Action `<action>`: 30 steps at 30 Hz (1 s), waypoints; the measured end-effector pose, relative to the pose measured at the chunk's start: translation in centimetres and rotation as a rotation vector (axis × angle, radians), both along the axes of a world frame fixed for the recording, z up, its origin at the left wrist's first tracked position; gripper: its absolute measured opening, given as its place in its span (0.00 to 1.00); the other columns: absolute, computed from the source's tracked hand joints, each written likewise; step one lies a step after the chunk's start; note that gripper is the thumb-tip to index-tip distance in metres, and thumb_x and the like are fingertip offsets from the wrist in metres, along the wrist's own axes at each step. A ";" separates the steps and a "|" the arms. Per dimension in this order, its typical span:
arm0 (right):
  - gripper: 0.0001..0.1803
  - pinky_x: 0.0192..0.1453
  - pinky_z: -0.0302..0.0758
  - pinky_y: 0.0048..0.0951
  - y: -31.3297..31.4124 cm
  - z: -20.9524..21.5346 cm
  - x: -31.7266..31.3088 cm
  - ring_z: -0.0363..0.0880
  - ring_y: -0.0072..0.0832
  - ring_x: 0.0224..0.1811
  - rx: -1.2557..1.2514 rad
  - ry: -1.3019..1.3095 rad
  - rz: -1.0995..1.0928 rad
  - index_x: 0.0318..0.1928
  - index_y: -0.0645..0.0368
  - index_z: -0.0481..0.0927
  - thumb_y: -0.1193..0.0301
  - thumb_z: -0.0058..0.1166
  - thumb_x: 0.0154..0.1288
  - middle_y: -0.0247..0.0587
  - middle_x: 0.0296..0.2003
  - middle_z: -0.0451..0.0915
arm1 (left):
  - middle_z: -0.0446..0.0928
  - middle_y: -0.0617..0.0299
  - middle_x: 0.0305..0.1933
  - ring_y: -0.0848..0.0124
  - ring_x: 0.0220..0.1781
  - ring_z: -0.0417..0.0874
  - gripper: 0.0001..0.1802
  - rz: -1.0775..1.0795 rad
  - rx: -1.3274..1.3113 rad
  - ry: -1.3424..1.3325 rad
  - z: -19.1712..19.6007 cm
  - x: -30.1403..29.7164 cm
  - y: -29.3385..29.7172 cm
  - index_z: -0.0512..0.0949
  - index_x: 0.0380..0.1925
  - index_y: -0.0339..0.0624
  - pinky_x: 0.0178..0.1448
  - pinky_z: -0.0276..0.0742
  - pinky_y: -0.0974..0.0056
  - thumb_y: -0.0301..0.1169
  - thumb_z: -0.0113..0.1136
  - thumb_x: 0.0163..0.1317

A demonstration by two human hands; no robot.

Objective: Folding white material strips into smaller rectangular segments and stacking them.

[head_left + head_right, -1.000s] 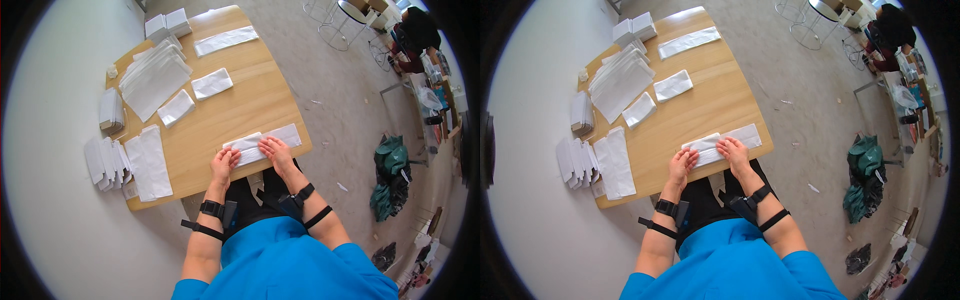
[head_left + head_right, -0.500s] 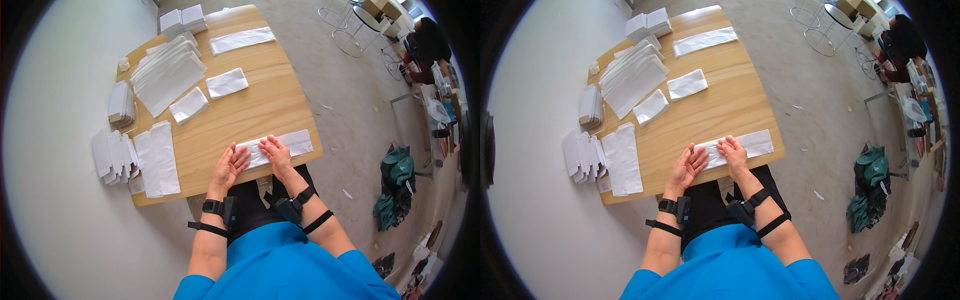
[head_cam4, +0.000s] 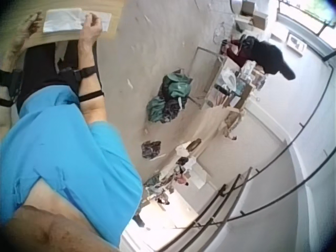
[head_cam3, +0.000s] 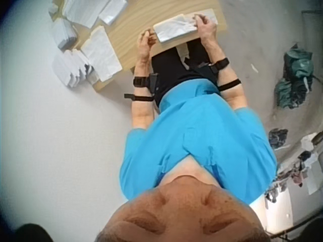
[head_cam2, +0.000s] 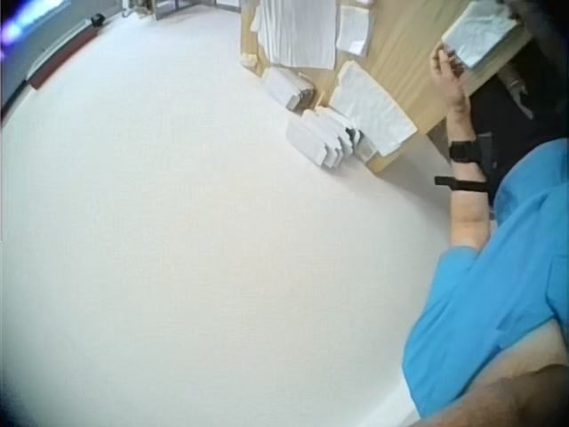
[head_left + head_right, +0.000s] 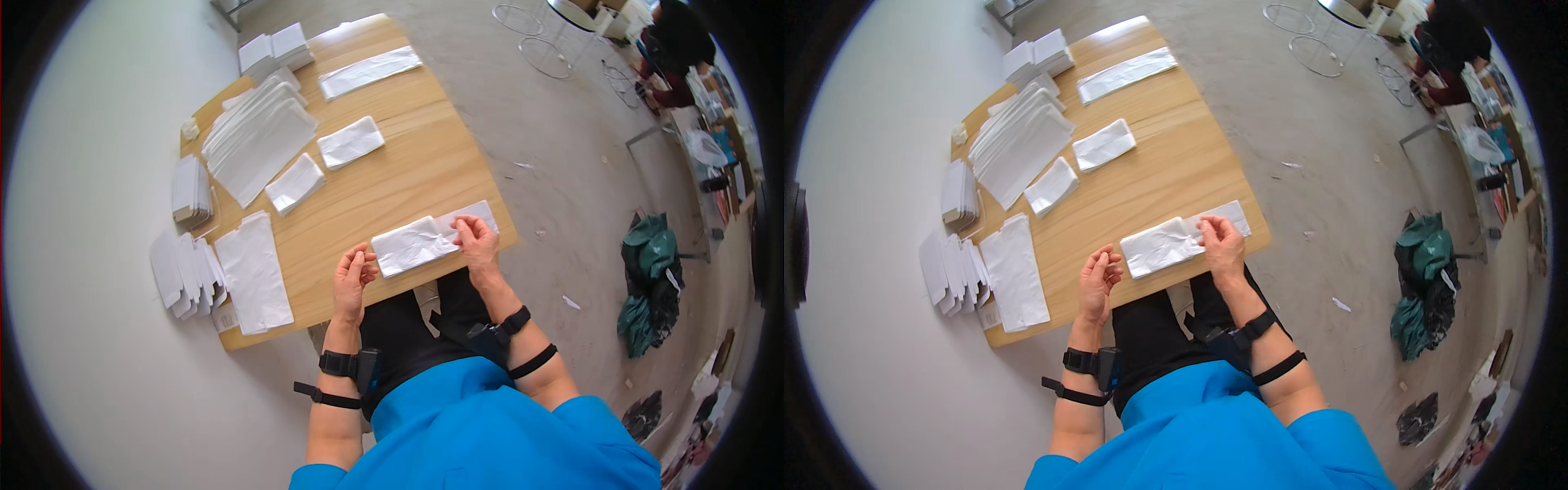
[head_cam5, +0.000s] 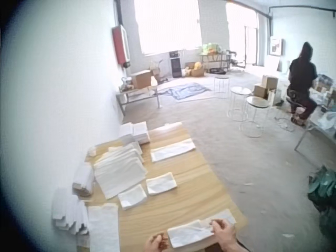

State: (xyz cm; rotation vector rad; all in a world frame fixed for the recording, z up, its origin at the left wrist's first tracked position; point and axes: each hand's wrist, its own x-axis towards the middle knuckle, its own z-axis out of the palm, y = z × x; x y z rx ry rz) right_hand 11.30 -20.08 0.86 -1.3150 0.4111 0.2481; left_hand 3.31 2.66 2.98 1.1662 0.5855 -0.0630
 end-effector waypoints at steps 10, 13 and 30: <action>0.11 0.39 0.75 0.36 -7.2 -1.2 0.3 0.79 0.37 0.33 -0.989 -0.106 -0.081 0.38 0.61 0.78 0.68 0.57 0.57 0.42 0.30 0.78 | 0.78 0.61 0.32 0.77 0.29 0.78 0.13 0.039 0.549 0.148 -4.0 0.2 -1.4 0.76 0.40 0.33 0.33 0.76 0.73 0.33 0.59 0.63; 0.10 0.39 0.74 0.38 -6.2 -1.4 0.2 0.79 0.39 0.34 -0.981 -0.190 -0.055 0.36 0.61 0.78 0.69 0.57 0.56 0.43 0.29 0.78 | 0.79 0.61 0.31 0.76 0.30 0.79 0.14 0.015 0.635 0.092 -4.9 0.2 -1.7 0.78 0.41 0.31 0.35 0.77 0.72 0.32 0.61 0.62; 0.07 0.41 0.75 0.37 -0.4 -1.4 0.3 0.79 0.43 0.35 -0.726 -0.377 0.184 0.33 0.62 0.82 0.71 0.56 0.55 0.48 0.30 0.80 | 0.80 0.57 0.33 0.71 0.34 0.79 0.12 0.056 0.880 0.021 -4.9 0.2 -2.6 0.83 0.39 0.35 0.39 0.74 0.67 0.32 0.63 0.58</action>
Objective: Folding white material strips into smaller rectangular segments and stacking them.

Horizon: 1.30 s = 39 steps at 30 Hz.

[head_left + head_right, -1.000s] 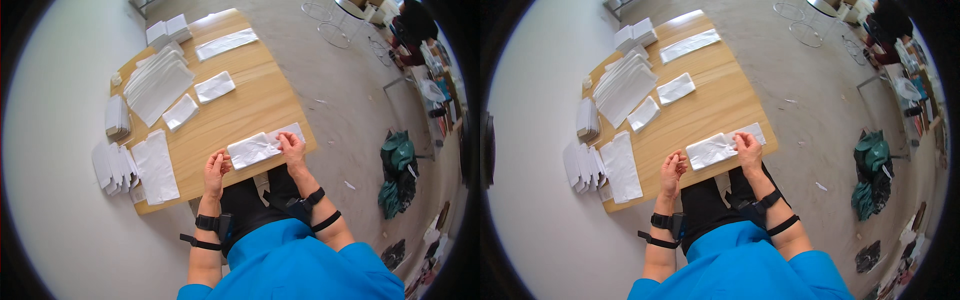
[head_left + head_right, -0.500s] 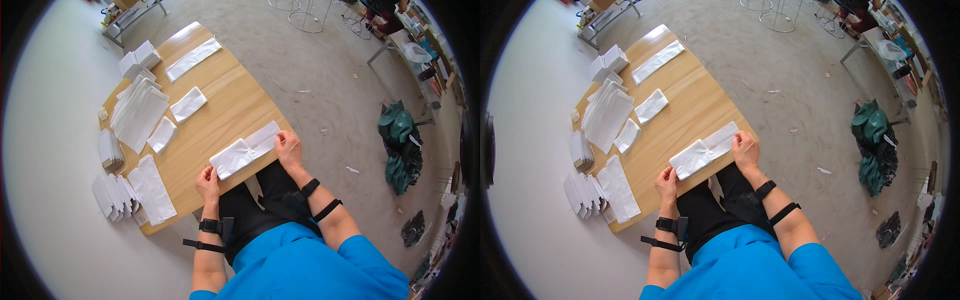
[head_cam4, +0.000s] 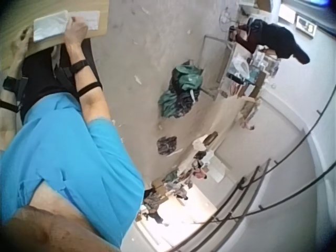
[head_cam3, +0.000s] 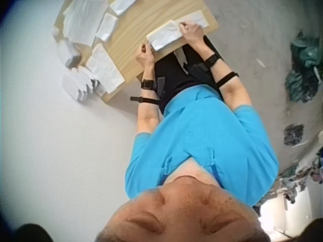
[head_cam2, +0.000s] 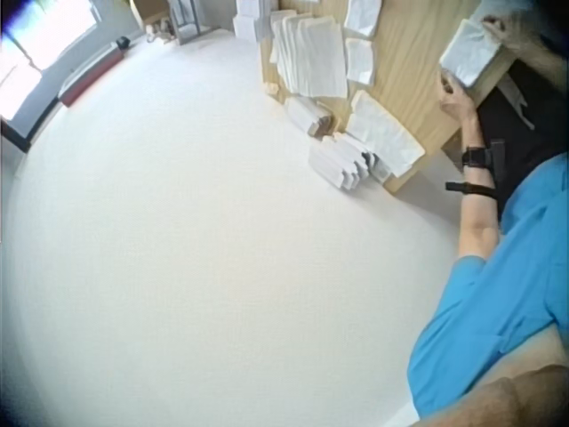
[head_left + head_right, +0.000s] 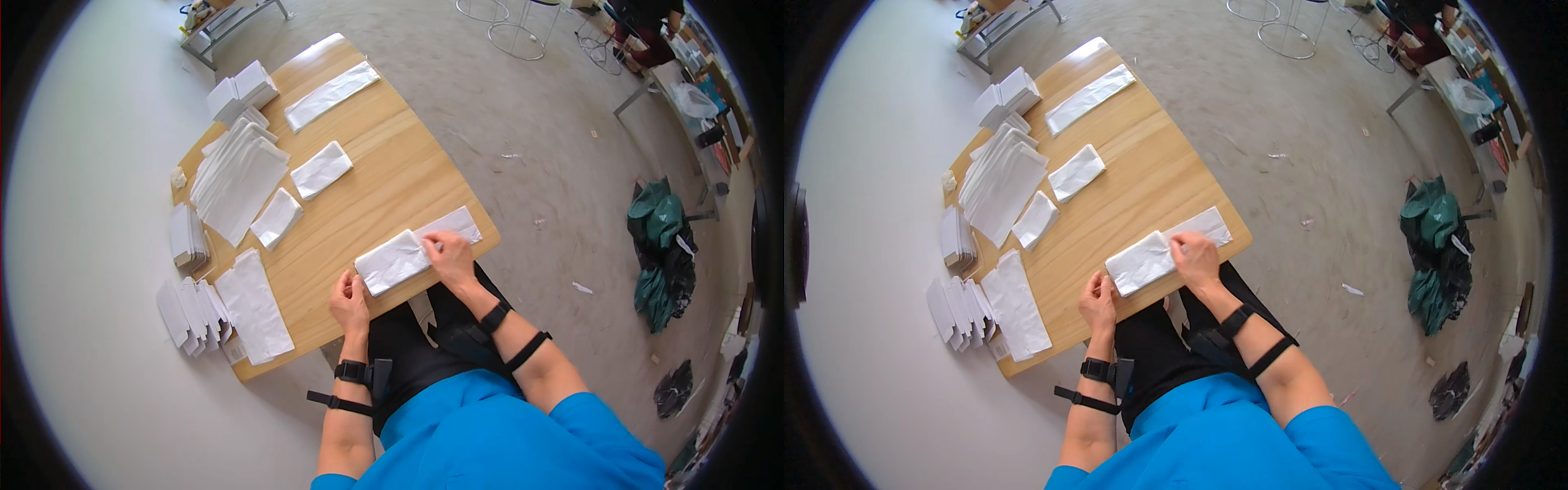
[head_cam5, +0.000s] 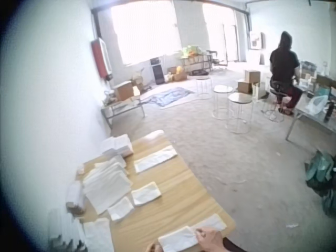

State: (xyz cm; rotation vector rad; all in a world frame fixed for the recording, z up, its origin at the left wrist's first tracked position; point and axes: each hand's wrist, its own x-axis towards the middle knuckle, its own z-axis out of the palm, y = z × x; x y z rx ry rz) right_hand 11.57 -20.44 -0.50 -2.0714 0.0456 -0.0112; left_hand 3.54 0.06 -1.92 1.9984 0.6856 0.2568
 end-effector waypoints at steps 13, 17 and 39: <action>0.10 0.40 0.74 0.37 -6.8 0.2 1.5 0.77 0.36 0.34 -0.364 0.226 -0.263 0.31 0.59 0.77 0.68 0.63 0.50 0.39 0.32 0.76 | 0.77 0.64 0.29 0.74 0.28 0.76 0.10 -0.377 -0.033 0.052 1.4 5.2 -6.3 0.80 0.38 0.42 0.34 0.73 0.68 0.31 0.62 0.55; 0.08 0.39 0.74 0.37 -7.3 -0.8 1.4 0.77 0.36 0.33 -0.343 0.145 -0.273 0.25 0.58 0.78 0.68 0.63 0.50 0.40 0.31 0.76 | 0.75 0.65 0.30 0.69 0.31 0.78 0.17 -0.396 0.099 0.147 1.8 5.3 -6.9 0.78 0.43 0.49 0.37 0.75 0.62 0.33 0.64 0.50; 0.10 0.37 0.74 0.32 1.9 7.4 -2.4 0.78 0.33 0.29 -0.289 -0.388 -0.004 0.41 0.60 0.77 0.77 0.58 0.56 0.41 0.27 0.79 | 0.80 0.56 0.36 0.74 0.34 0.78 0.28 -0.279 -0.571 0.120 0.8 4.9 -4.7 0.70 0.58 0.41 0.39 0.75 0.69 0.49 0.51 0.67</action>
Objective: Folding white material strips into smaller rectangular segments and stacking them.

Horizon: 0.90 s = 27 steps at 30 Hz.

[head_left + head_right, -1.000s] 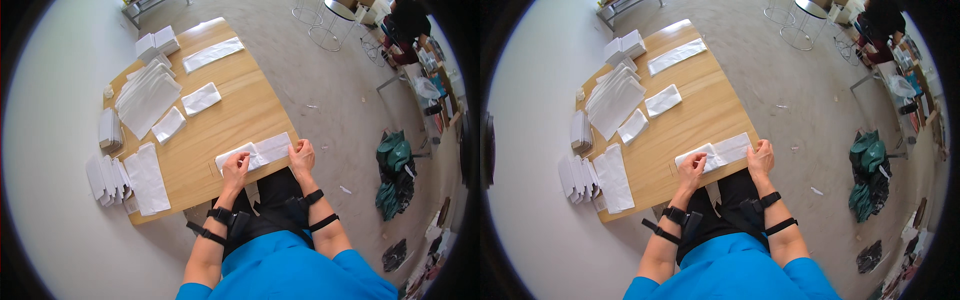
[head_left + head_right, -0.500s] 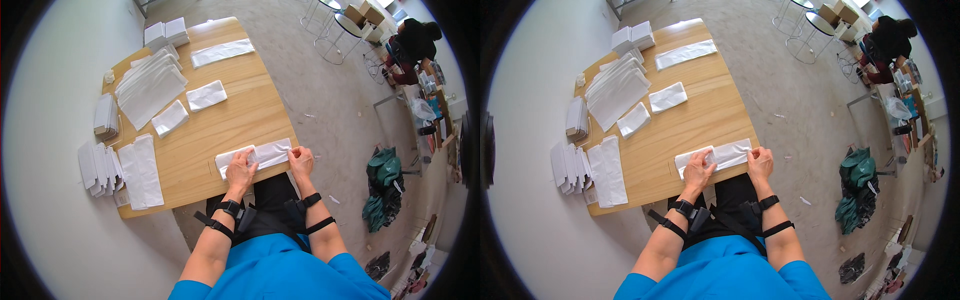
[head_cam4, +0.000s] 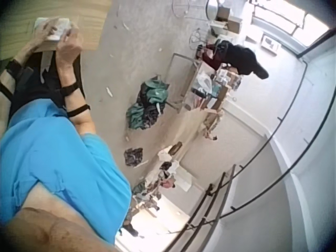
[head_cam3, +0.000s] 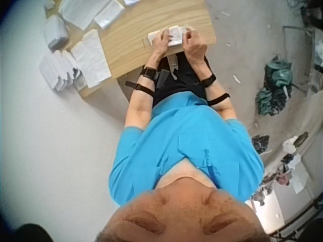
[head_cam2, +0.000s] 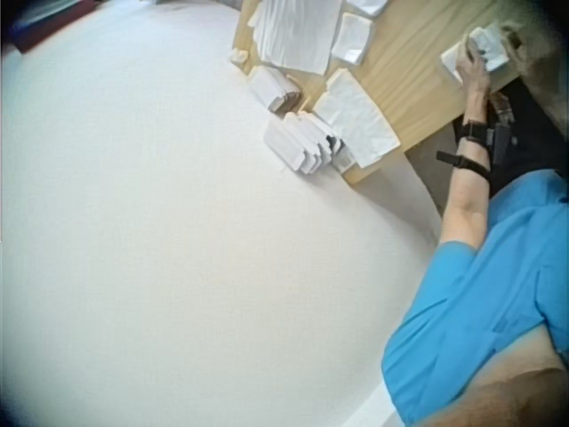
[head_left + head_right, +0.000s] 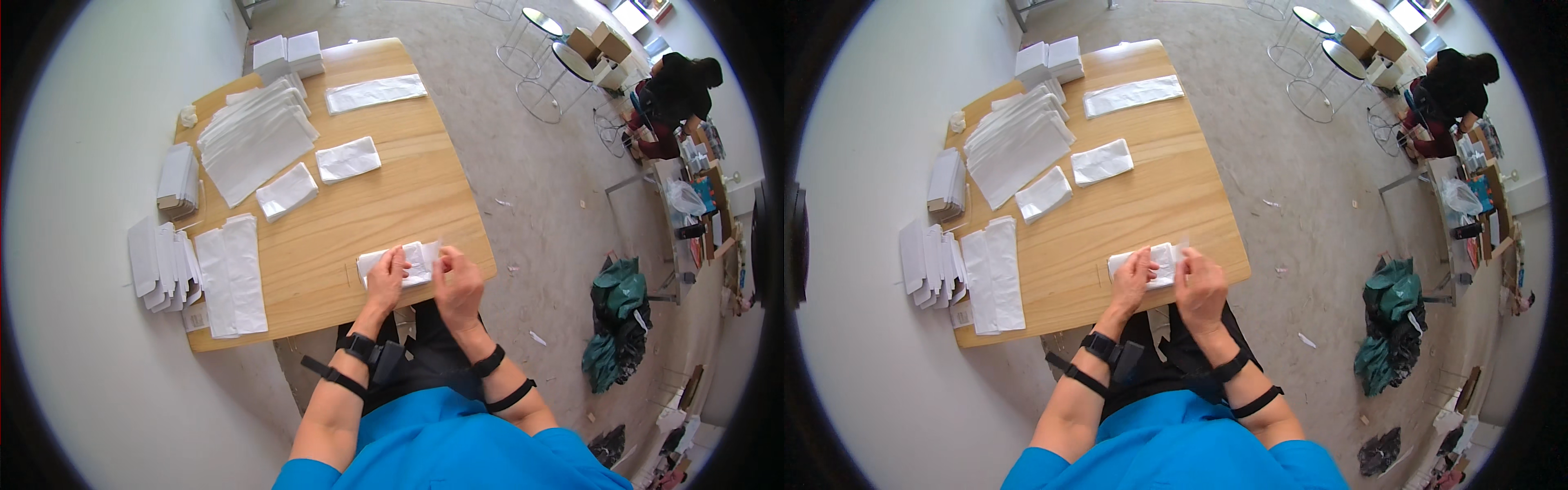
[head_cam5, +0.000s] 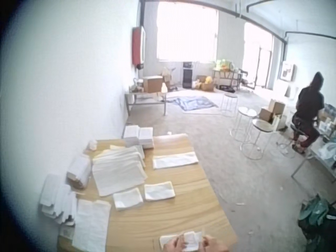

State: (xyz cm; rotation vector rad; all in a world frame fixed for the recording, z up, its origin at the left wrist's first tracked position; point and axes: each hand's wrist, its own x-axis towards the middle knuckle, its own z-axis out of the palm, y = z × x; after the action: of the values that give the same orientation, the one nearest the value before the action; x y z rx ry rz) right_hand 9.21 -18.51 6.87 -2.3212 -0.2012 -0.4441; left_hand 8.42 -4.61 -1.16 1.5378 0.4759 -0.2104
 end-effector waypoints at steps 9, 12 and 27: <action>0.10 0.44 0.70 0.33 4.5 -2.5 -1.7 0.77 0.33 0.35 -0.315 -0.140 0.391 0.38 0.61 0.77 0.71 0.54 0.56 0.39 0.27 0.77 | 0.78 0.60 0.37 0.76 0.37 0.78 0.29 0.322 -0.237 -0.035 1.8 -3.1 3.4 0.65 0.58 0.32 0.41 0.75 0.72 0.28 0.63 0.59; 0.07 0.42 0.71 0.35 3.9 -2.1 -2.0 0.77 0.34 0.34 -0.196 -0.131 0.403 0.34 0.59 0.78 0.69 0.56 0.57 0.40 0.27 0.78 | 0.78 0.62 0.34 0.77 0.36 0.78 0.27 0.364 -0.057 -0.032 0.2 -3.5 3.8 0.66 0.56 0.32 0.40 0.76 0.71 0.26 0.63 0.57; 0.06 0.29 0.71 0.32 -1.0 -5.0 -0.6 0.75 0.32 0.22 0.249 0.332 -0.115 0.31 0.64 0.78 0.72 0.56 0.61 0.43 0.24 0.76 | 0.78 0.58 0.24 0.60 0.28 0.81 0.14 0.169 0.877 0.037 1.3 -1.5 1.2 0.77 0.28 0.40 0.34 0.75 0.59 0.38 0.67 0.49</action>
State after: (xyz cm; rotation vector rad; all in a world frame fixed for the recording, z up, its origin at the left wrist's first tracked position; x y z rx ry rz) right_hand 8.62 -19.56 1.87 -2.1277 0.1418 -0.1252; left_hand 6.89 -3.44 0.09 2.3307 0.7831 0.1287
